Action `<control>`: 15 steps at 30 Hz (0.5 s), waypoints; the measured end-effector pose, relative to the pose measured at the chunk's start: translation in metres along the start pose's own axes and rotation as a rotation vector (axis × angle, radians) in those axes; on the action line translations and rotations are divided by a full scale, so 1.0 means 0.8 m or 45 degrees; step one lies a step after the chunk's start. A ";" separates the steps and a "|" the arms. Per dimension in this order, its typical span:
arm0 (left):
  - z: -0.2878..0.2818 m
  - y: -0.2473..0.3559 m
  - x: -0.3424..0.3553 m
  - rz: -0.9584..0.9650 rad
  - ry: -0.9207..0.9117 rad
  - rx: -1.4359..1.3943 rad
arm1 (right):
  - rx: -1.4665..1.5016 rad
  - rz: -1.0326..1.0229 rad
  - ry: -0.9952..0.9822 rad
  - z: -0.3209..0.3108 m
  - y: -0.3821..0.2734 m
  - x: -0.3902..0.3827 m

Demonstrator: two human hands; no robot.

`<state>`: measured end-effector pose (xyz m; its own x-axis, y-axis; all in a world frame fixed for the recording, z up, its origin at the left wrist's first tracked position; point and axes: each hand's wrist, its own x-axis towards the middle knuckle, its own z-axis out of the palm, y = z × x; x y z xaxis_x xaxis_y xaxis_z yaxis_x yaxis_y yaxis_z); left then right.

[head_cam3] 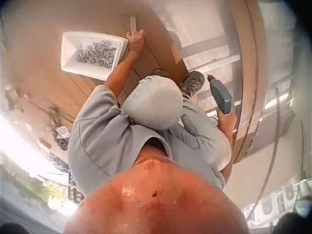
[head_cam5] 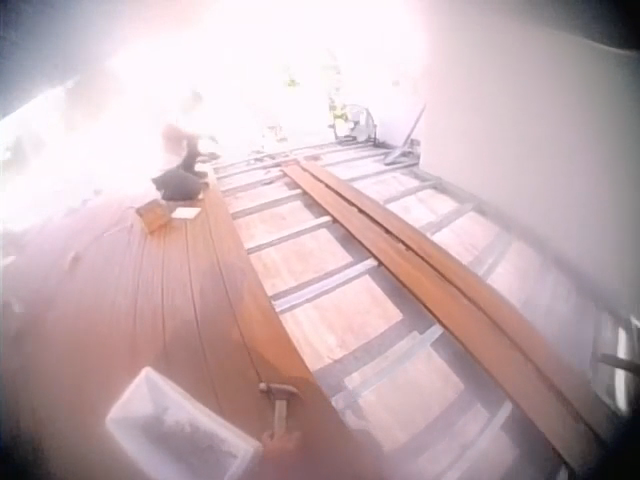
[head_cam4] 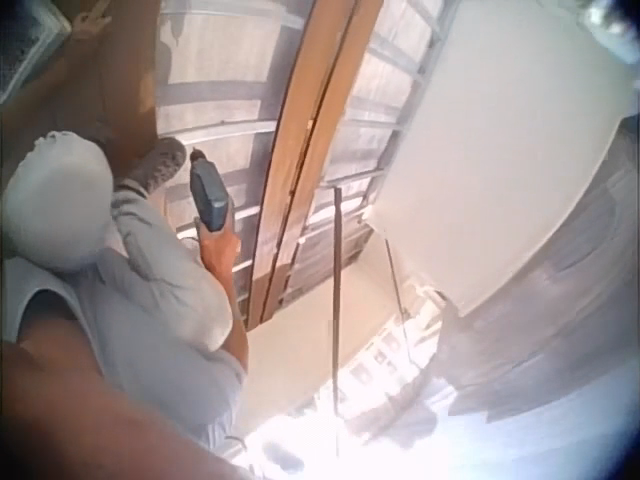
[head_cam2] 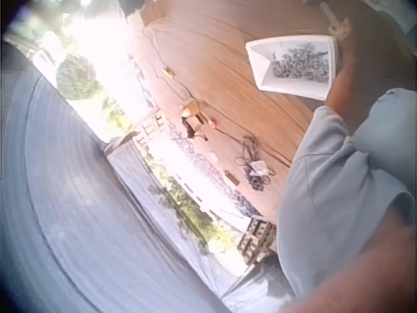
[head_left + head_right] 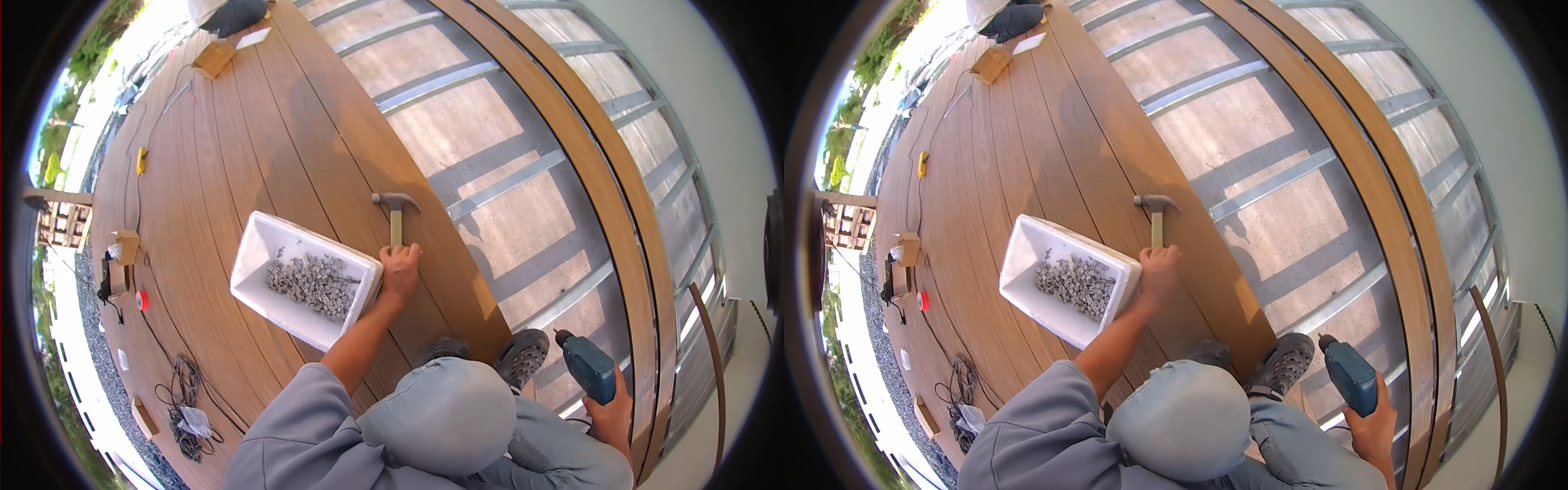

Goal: The person installs decking boards onto a metal frame by inserting fastening clips by hand, tapping the boards with a hammer, and driving screws with a power drill.

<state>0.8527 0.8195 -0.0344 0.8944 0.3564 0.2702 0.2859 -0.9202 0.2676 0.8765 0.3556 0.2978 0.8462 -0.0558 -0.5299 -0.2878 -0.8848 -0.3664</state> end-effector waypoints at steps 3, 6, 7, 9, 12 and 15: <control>0.037 -0.022 -0.006 0.051 -0.015 -0.008 | 0.125 -0.482 0.166 0.058 0.089 0.066; 0.008 -0.062 0.006 0.095 -0.106 0.118 | 0.350 0.024 0.005 0.059 0.009 0.078; -0.003 -0.077 0.010 0.144 -0.131 0.040 | 0.355 0.011 0.009 0.064 0.020 0.094; -0.020 -0.093 0.015 0.202 -0.150 -0.045 | 0.119 -0.197 0.079 0.077 0.057 0.142; -0.030 -0.139 0.009 0.134 -0.293 0.173 | 0.149 -0.219 -0.028 0.049 -0.057 0.130; -0.029 -0.172 0.015 0.063 -0.208 -0.091 | 0.192 -0.304 -0.079 0.044 -0.053 0.145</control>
<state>0.8156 0.9542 -0.0463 0.9525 0.2743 0.1324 0.2199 -0.9202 0.3240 0.9709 0.4027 0.2254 0.8704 0.1783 -0.4589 -0.1509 -0.7905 -0.5935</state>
